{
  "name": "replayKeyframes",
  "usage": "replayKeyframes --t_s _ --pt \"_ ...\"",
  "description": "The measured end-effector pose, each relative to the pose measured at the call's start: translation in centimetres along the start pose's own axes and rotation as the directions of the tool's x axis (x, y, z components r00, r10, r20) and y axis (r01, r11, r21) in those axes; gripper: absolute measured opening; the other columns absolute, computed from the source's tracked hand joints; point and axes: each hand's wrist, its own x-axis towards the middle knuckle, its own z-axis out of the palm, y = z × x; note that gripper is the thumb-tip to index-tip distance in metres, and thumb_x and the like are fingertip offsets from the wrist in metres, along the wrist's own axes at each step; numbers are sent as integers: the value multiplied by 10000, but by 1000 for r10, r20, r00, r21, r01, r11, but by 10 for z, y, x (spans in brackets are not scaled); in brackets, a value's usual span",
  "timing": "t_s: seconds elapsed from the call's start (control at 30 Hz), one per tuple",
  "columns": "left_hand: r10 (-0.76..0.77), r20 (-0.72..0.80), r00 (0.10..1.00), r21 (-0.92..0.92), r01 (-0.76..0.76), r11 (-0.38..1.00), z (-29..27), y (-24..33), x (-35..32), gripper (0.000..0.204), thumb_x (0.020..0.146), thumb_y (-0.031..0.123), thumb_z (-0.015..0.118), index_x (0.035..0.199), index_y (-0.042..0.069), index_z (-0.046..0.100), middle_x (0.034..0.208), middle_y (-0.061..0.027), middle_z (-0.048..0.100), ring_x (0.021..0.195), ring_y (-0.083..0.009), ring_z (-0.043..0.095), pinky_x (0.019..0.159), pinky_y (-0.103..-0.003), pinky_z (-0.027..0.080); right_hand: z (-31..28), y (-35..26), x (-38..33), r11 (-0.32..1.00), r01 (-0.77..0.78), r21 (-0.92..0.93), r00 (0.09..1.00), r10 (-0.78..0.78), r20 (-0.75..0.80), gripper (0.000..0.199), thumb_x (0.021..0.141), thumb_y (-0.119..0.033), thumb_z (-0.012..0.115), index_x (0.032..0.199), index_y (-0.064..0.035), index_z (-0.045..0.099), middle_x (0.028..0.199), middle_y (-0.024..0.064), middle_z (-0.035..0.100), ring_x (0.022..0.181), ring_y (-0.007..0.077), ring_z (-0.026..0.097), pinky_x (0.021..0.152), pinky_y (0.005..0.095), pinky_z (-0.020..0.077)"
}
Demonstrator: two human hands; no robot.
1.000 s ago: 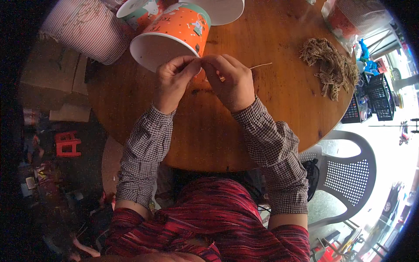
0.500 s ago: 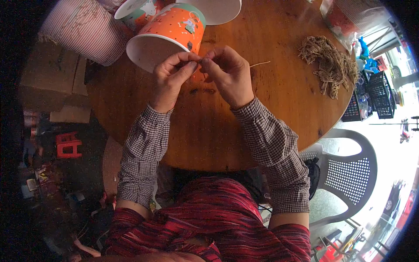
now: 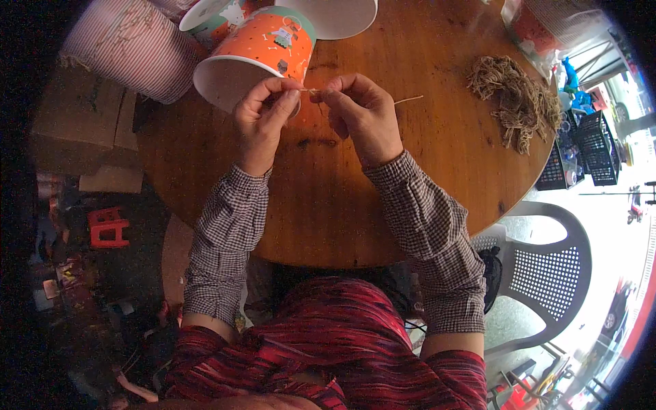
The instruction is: Threading and tying cord handles through pre-punched holes in paper buckets.
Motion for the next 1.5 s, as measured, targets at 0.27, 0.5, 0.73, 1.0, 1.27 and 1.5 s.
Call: replayKeyframes --t_s 0.27,0.5,0.73,1.0,1.27,1.5 --pt "-4 -153 988 -17 2 1000 8 -2 -4 63 878 54 591 921 16 617 772 51 554 657 -4 445 581 -156 380 10 6 -5 1000 3 24 999 -2 -52 141 943 -171 499 940 -47 432 724 87 617 487 119 548 402 235 427" --pt "411 -159 898 393 -324 860 11 -2 -8 67 872 82 602 889 18 615 796 -22 571 684 -91 529 595 -216 439 8 10 -3 995 83 -59 990 -89 -110 109 950 -133 474 942 -37 422 688 71 588 504 105 548 406 226 433" --pt "-246 -47 968 -44 244 969 22 6 -21 282 932 247 543 1010 -5 644 775 -20 605 710 -81 548 622 -224 456 19 8 -12 952 200 -232 974 -218 -55 67 949 -85 460 956 -29 426 711 56 586 574 83 552 489 216 462" --pt "-464 8 886 -525 399 752 22 6 -17 255 918 238 561 970 3 643 707 -3 569 564 -92 478 518 -227 400 19 18 -16 860 243 -448 965 -259 26 75 937 -84 478 979 -24 462 747 90 627 648 138 635 545 277 501" --pt "-408 -77 910 -421 341 840 17 -6 -16 221 912 213 570 852 20 659 657 20 540 527 -57 433 472 -225 354 13 25 -16 533 536 -655 841 -406 358 140 861 -53 535 988 -28 484 730 150 603 665 335 628 555 377 504" --pt "-408 -11 913 -441 362 821 10 -15 -14 218 920 220 554 881 22 638 745 -4 592 611 -73 511 518 -234 410 14 24 -16 693 468 -548 882 -330 336 110 900 -69 511 999 -28 489 750 148 617 682 281 653 591 335 506"
